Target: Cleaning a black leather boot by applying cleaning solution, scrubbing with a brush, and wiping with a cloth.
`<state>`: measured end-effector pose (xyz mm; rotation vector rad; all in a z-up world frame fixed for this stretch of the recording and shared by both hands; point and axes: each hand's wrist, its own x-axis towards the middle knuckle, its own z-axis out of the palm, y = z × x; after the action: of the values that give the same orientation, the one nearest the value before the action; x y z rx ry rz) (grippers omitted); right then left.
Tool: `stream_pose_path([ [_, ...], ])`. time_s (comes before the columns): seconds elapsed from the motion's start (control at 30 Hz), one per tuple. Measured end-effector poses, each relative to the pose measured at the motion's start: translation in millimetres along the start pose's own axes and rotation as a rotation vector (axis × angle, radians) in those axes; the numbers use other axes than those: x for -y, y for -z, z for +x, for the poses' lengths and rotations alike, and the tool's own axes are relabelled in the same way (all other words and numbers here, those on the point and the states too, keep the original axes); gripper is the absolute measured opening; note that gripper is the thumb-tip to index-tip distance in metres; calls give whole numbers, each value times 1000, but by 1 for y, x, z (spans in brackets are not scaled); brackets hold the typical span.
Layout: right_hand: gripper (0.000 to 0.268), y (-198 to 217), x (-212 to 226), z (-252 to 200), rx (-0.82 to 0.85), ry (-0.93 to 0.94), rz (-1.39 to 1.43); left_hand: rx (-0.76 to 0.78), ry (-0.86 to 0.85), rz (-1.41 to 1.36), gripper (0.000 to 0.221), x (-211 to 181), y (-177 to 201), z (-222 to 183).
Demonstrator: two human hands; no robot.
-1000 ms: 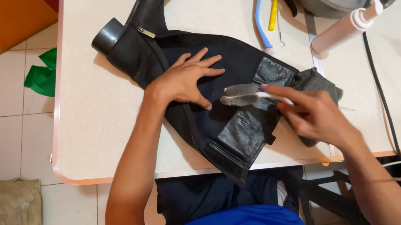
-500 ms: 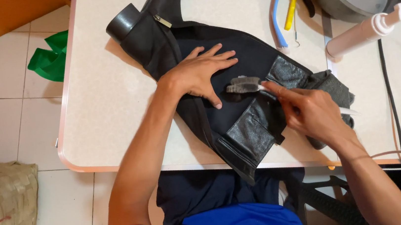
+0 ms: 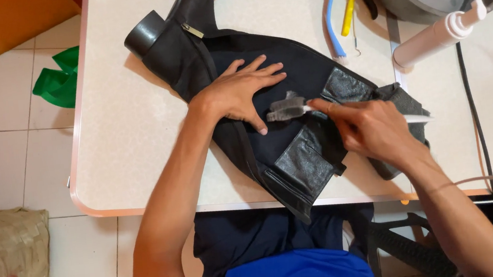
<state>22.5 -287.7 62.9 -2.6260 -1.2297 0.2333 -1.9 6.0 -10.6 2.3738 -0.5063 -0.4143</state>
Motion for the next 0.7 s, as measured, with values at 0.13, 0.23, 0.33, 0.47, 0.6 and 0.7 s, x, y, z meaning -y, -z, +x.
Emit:
stream_pose_path([
  [0.13, 59, -1, -27, 3, -41, -40, -176, -8, 5, 42, 128, 4, -4, 4],
  [0.23, 59, -6, -8, 0, 24, -3, -64, 19, 15, 3, 127, 2, -1, 2],
  [0.33, 65, 15, -12, 3, 100, 2, -65, 16, 31, 22, 129, 6, -8, 5],
  [0.47, 63, -4, -42, -5, -33, 6, -321, 136, 135, 142, 127, -10, 1, 7],
  [0.6, 63, 3, -48, -7, 30, 64, -294, 164, 152, 124, 126, -13, 3, 4],
  [0.7, 67, -5, -45, -14, -8, 56, -390, 150, 136, 127, 126, -13, -1, 6],
])
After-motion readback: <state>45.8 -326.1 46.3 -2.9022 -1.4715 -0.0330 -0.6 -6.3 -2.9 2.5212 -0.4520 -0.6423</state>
